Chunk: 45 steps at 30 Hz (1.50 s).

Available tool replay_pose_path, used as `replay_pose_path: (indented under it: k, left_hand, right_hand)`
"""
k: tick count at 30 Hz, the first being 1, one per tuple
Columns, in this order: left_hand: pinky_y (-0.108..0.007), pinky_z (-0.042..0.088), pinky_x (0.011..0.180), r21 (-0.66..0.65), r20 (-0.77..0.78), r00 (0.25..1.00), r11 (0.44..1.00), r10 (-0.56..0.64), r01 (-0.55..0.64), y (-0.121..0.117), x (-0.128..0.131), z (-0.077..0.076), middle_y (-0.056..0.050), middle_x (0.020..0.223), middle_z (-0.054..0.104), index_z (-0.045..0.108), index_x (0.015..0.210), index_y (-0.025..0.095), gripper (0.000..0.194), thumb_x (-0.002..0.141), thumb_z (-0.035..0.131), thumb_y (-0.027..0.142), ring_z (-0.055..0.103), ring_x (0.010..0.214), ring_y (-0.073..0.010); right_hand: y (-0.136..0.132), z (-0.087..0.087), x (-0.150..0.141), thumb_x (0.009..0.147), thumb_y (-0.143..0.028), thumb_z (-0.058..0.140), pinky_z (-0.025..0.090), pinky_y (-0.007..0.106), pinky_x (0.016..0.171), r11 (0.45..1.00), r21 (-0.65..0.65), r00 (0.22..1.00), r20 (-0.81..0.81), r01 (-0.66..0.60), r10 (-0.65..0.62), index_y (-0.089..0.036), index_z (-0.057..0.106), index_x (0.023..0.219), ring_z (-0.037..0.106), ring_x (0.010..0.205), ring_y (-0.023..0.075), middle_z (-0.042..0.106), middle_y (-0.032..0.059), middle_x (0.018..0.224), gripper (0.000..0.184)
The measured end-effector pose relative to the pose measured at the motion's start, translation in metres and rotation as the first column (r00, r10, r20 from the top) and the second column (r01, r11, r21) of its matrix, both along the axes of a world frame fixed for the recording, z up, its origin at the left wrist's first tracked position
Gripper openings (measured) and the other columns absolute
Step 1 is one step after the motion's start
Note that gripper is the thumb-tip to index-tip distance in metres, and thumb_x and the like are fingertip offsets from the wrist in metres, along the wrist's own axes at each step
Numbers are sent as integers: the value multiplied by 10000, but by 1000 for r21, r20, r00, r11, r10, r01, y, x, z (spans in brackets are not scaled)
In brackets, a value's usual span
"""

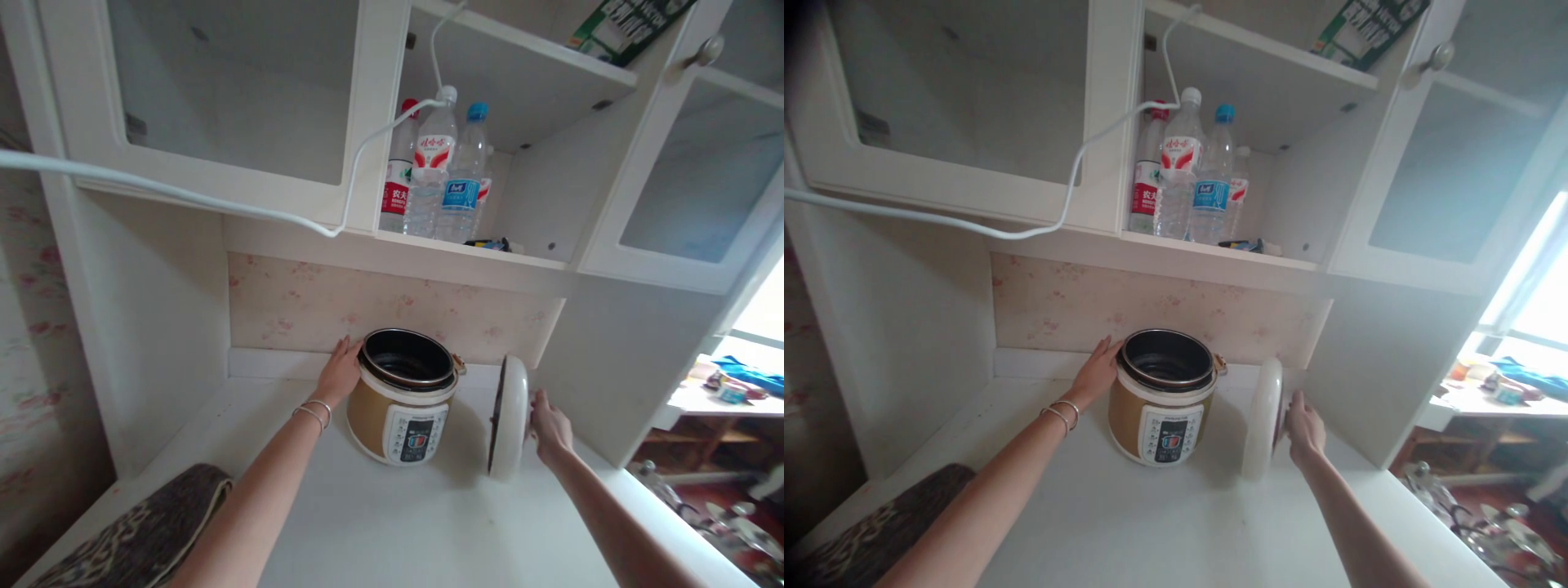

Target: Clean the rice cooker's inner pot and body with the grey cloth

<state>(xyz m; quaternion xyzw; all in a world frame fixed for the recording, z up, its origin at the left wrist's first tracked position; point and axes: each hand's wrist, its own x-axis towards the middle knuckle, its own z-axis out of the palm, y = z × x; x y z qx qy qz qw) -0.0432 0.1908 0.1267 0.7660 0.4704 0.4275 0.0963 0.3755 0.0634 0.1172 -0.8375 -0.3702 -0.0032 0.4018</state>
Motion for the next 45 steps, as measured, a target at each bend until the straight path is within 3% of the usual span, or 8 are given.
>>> replay_pose_path:
  k: [4, 9, 15, 19, 22, 28, 35, 45]
  left_hand:
    - [-397, 233, 1127, -107, 57, 997, 994, 43, -37, 3, -1, -4, -106, 1455, 382, 439, 1358, 196, 477, 892, 343, 235, 305, 1363, -228]
    - [-392, 252, 1111, -167, 77, 994, 984, 79, -66, 9, -3, -8, -167, 1463, 347, 377, 1376, 109, 501, 914, 297, 283, 314, 1358, -218]
    - [-379, 231, 1123, -184, 104, 993, 982, 56, -36, 8, -5, -9, -140, 1484, 315, 330, 1416, 106, 536, 920, 278, 301, 290, 1369, -218]
    - [-357, 222, 1129, -177, 136, 990, 984, 44, -20, 9, -4, -11, -130, 1488, 310, 305, 1429, 105, 542, 920, 266, 287, 291, 1369, -205]
    - [-344, 217, 1132, -174, 156, 986, 984, 56, -28, 9, -4, -13, -104, 1498, 297, 284, 1443, 136, 541, 920, 263, 273, 281, 1373, -190]
    - [-299, 198, 1138, -168, 158, 987, 986, 38, -11, 8, -5, -14, -75, 1507, 286, 283, 1449, 132, 549, 914, 232, 241, 249, 1385, -162]
    - [-305, 186, 1147, -169, 200, 980, 986, 20, 14, 8, -4, -13, -84, 1500, 300, 296, 1443, 111, 547, 915, 229, 237, 251, 1384, -163]
    - [-286, 164, 1148, -182, 206, 978, 983, 22, 16, 9, -5, -12, -82, 1499, 301, 315, 1436, 102, 549, 905, 246, 228, 245, 1386, -158]
  right_hand:
    - [19, 55, -22, 837, -666, 164, 438, 384, 740, 997, -41, 994, 80, -66, 69, -151, 674, 1040, 614, 919, 323, 680, 183, 1010, 753]
    - [41, 122, -81, 874, -637, 115, 414, 366, 785, 985, -48, 952, 256, -163, 170, -157, 672, 1039, 601, 958, 302, 672, 160, 1030, 754]
    - [71, 160, -159, 909, -595, 67, 403, 354, 796, 940, -109, 771, 544, -325, 330, -158, 667, 1011, 601, 952, 277, 665, 159, 1051, 749]
    - [91, 165, -200, 921, -565, 66, 407, 375, 824, 885, -257, 625, 633, -388, 458, -176, 665, 1030, 599, 979, 285, 659, 145, 1082, 722]
    - [104, 159, -222, 928, -539, 119, 410, 376, 847, 845, -348, 562, 633, -407, 532, -171, 667, 1050, 600, 993, 282, 658, 146, 1092, 671]
    - [123, 146, -238, 928, -486, 200, 413, 390, 865, 809, -406, 538, 606, -425, 587, -157, 670, 1055, 599, 1008, 283, 651, 163, 1105, 588]
    - [140, 145, -246, 923, -444, 234, 438, 387, 846, 770, -481, 494, 591, -419, 638, -122, 664, 1063, 608, 999, 284, 651, 182, 1092, 555]
    - [144, 143, -246, 922, -438, 207, 424, 392, 858, 742, -528, 473, 573, -413, 670, -117, 645, 1091, 586, 1038, 292, 631, 187, 1130, 568]
